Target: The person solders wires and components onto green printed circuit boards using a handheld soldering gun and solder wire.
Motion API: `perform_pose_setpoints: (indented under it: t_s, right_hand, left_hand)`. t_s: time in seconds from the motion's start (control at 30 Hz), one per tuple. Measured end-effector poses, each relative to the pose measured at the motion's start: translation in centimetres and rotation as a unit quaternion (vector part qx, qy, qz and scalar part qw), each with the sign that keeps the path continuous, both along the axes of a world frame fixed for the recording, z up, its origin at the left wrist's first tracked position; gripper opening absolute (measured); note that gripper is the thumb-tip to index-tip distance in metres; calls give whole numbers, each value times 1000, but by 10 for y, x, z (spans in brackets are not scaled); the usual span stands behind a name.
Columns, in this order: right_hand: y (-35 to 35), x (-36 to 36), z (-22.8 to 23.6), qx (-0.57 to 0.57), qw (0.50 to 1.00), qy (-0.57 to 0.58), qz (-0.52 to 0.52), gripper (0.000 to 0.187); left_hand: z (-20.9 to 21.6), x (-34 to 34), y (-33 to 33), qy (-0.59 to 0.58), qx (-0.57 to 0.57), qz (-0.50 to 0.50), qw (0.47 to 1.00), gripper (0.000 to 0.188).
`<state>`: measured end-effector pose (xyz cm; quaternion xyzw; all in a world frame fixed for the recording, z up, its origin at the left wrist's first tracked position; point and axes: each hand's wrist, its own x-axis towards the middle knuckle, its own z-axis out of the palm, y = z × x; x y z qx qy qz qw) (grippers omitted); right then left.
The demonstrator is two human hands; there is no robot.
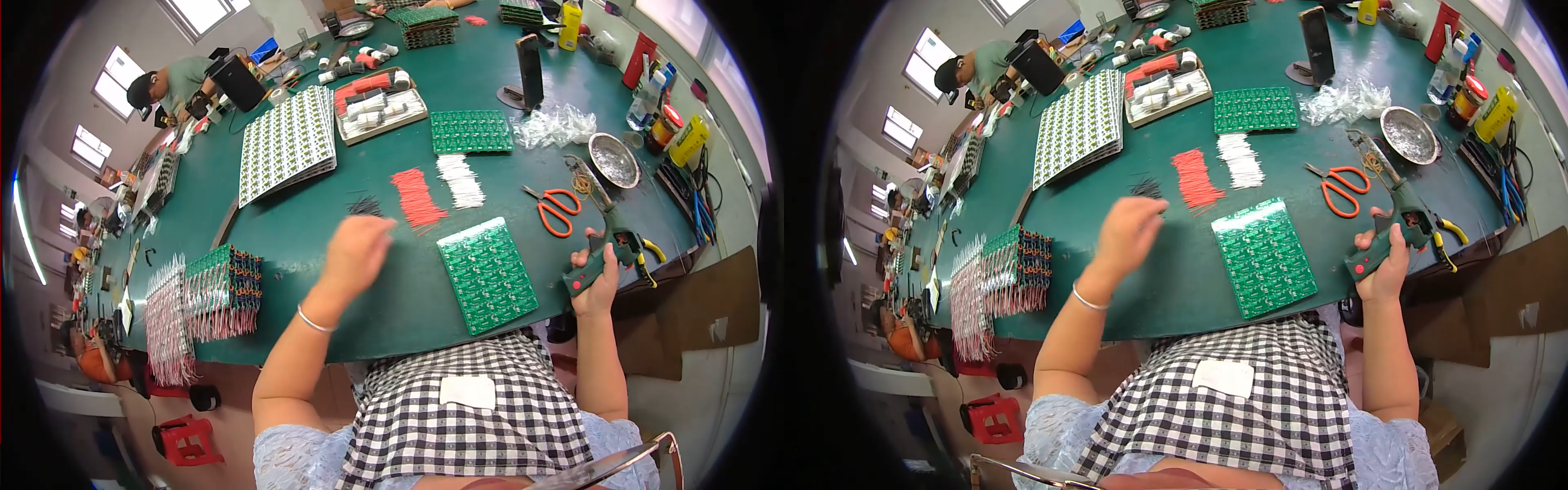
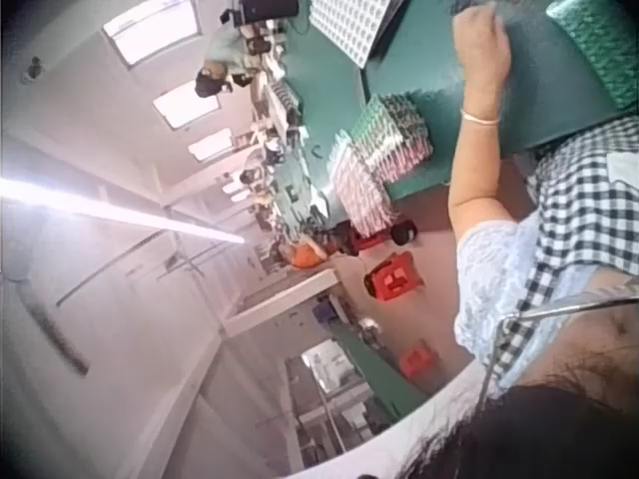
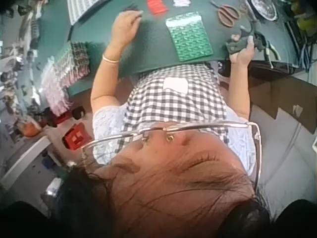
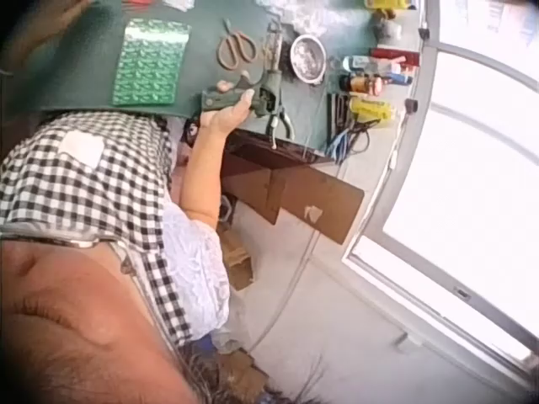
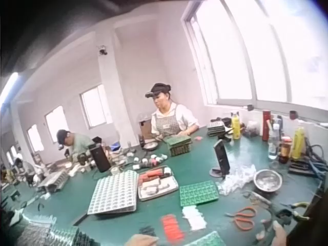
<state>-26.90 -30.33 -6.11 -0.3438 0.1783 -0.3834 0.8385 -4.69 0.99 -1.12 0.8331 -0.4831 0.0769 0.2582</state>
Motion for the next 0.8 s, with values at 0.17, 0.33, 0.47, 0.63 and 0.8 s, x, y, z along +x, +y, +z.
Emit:
perform_pose_setpoints:
  t_s: [0.17, 0.33, 0.47, 0.63, 0.8]
  right_hand:
    - [1, 1, 1, -13, 1000, -8, -16, 28]
    - [0, 2, -2, -1, 999, 8, -32, 27]
    - [3, 2, 1, 0, 999, 13, -31, 27]
    - [5, 2, 3, 7, 1000, 13, -27, 28]
    - [5, 2, 5, 11, 1000, 5, -28, 28]
  left_hand:
    - [-27, 87, 12, -66, -36, 109, 991, 27]
    - [-24, 91, -39, -94, -33, 35, 994, 23]
    - [-7, 73, -106, -31, 23, -2, 999, 14]
    - [-8, 63, -152, -17, 92, -18, 995, 15]
    - [-16, 60, -163, -38, 116, -5, 993, 14]
